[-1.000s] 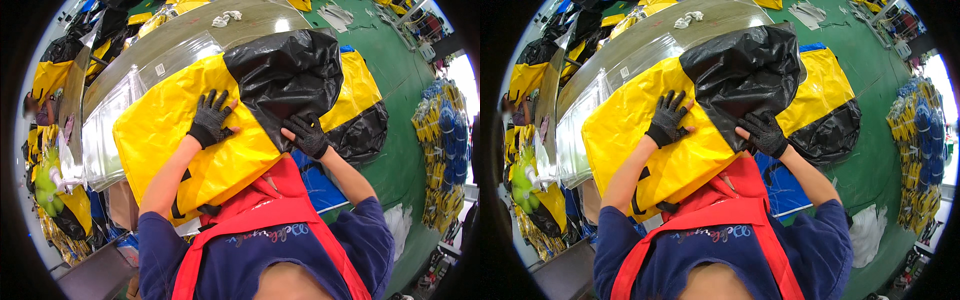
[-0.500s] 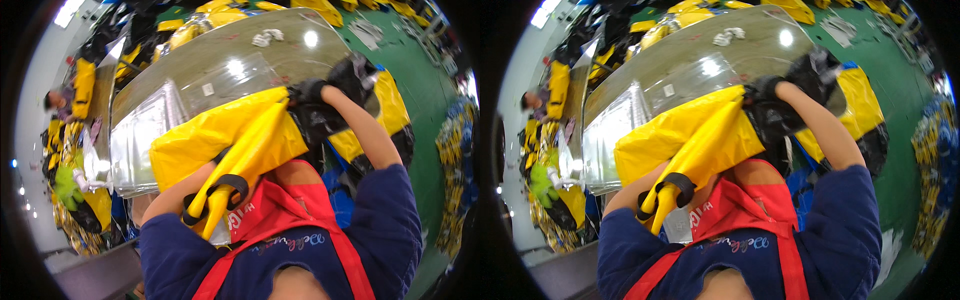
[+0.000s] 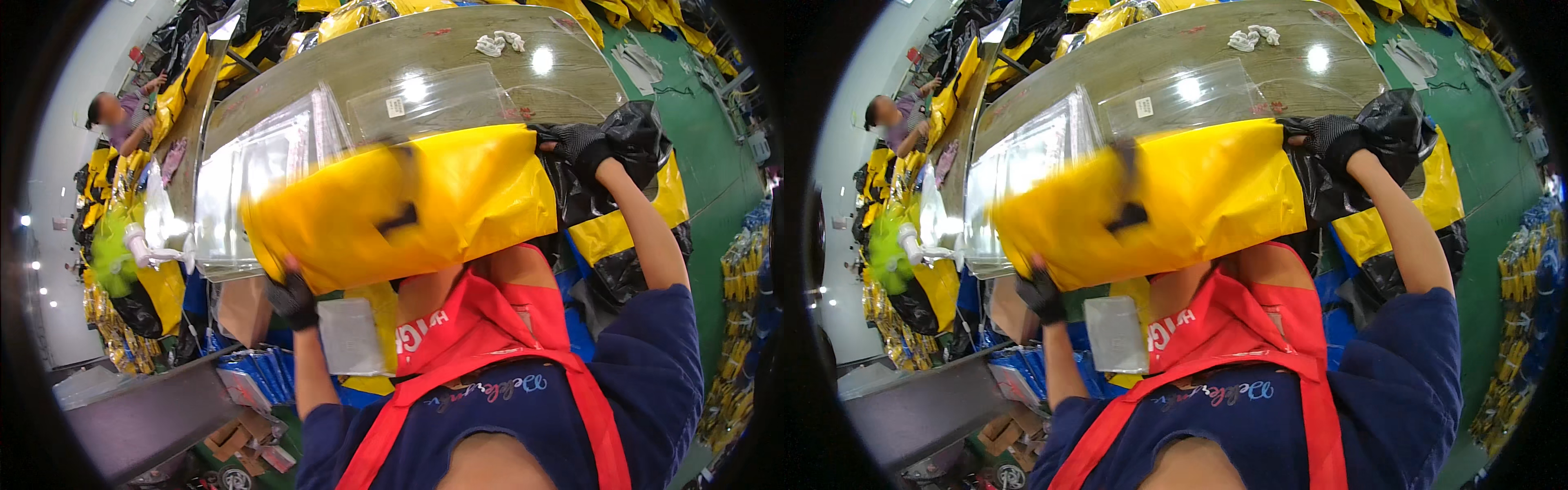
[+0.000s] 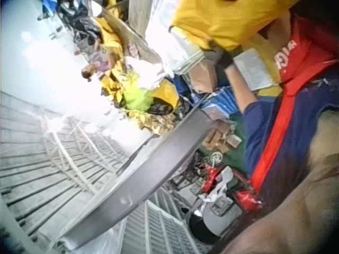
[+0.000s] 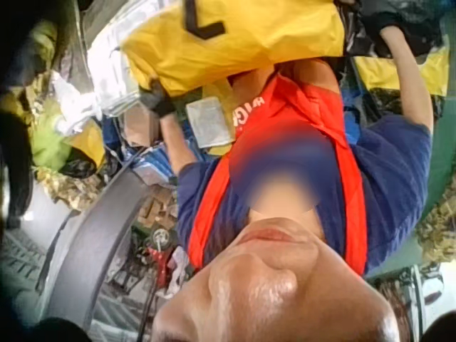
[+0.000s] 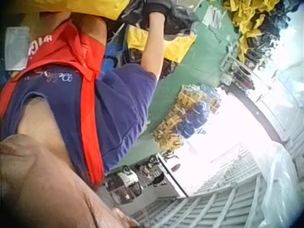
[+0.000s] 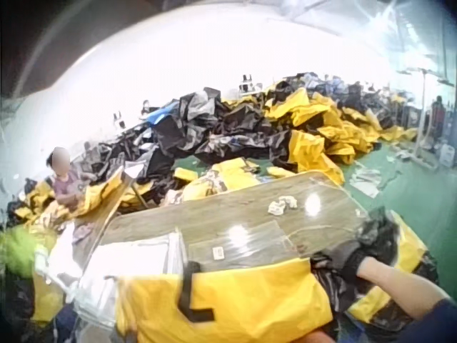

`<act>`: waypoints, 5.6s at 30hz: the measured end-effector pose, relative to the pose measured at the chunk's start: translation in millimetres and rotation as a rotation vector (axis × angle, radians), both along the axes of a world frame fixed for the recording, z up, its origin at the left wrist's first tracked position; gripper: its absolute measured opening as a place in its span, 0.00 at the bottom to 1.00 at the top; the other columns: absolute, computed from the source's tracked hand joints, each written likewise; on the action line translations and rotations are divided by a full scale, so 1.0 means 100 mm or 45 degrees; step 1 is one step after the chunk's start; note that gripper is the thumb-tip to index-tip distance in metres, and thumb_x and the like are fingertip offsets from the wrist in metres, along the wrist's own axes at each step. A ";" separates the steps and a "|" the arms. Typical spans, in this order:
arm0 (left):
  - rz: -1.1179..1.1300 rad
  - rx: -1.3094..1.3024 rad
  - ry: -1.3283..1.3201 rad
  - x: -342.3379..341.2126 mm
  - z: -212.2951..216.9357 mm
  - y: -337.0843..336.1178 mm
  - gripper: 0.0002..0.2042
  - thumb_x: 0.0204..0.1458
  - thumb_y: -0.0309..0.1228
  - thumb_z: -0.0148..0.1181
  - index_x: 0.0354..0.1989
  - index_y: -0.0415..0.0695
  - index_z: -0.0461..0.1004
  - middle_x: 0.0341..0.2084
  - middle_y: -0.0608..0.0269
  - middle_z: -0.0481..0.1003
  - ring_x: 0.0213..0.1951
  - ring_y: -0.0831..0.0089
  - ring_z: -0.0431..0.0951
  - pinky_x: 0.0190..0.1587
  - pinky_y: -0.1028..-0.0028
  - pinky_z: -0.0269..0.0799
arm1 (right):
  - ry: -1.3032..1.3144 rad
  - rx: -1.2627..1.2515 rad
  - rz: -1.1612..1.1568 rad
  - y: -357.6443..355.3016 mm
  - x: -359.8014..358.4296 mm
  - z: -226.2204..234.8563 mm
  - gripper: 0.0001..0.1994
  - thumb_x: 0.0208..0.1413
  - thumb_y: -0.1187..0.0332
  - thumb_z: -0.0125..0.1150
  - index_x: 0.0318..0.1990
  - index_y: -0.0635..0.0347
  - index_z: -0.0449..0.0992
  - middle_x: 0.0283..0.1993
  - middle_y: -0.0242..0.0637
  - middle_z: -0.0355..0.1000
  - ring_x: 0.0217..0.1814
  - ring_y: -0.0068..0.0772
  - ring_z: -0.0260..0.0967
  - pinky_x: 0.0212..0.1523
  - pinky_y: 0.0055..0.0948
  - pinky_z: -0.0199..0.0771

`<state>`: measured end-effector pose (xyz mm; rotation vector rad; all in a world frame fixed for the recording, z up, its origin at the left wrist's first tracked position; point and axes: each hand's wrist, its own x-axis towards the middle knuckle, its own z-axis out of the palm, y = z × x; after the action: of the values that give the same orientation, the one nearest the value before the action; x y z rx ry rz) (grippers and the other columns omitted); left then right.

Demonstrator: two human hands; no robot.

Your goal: The person repeatedly places yellow and blue plastic bags into clear plastic sleeves on a table, folds the sleeves, and stacks them. The person handles the bags one at a time and continues the cycle throughout the clip.

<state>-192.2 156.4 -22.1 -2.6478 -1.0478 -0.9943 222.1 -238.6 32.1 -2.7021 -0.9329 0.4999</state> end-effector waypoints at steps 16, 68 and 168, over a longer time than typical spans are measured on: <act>-1.046 -0.126 0.861 2.19 0.20 -1.44 0.32 0.54 0.51 0.48 0.66 0.51 0.55 0.66 0.48 0.51 0.68 0.49 0.47 0.67 0.48 0.31 | -0.993 -0.128 0.021 -0.51 -0.30 -0.28 0.33 0.45 0.36 0.51 0.39 0.59 0.79 0.44 0.52 0.73 0.52 0.52 0.66 0.56 0.49 0.56; -0.534 -2.749 -0.402 0.54 0.53 0.51 0.30 0.52 0.44 0.60 0.60 0.40 0.61 0.51 0.52 0.71 0.50 0.58 0.74 0.52 0.62 0.71 | -0.350 0.283 0.029 1.77 -1.83 -0.17 0.43 0.51 0.37 0.49 0.66 0.60 0.53 0.66 0.56 0.53 0.69 0.65 0.43 0.66 0.60 0.32; -1.680 -1.184 0.509 2.31 0.43 -1.11 0.22 0.64 0.42 0.34 0.59 0.43 0.65 0.59 0.50 0.64 0.61 0.53 0.61 0.64 0.64 0.52 | 1.190 1.402 -0.839 -0.75 -2.38 -0.16 0.34 0.47 0.67 0.69 0.62 0.61 0.61 0.58 0.37 0.66 0.59 0.31 0.62 0.60 0.31 0.62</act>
<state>38.4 44.9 20.6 -4.0113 0.7092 0.1844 -16.3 -314.1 15.7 -1.3498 0.0337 0.6942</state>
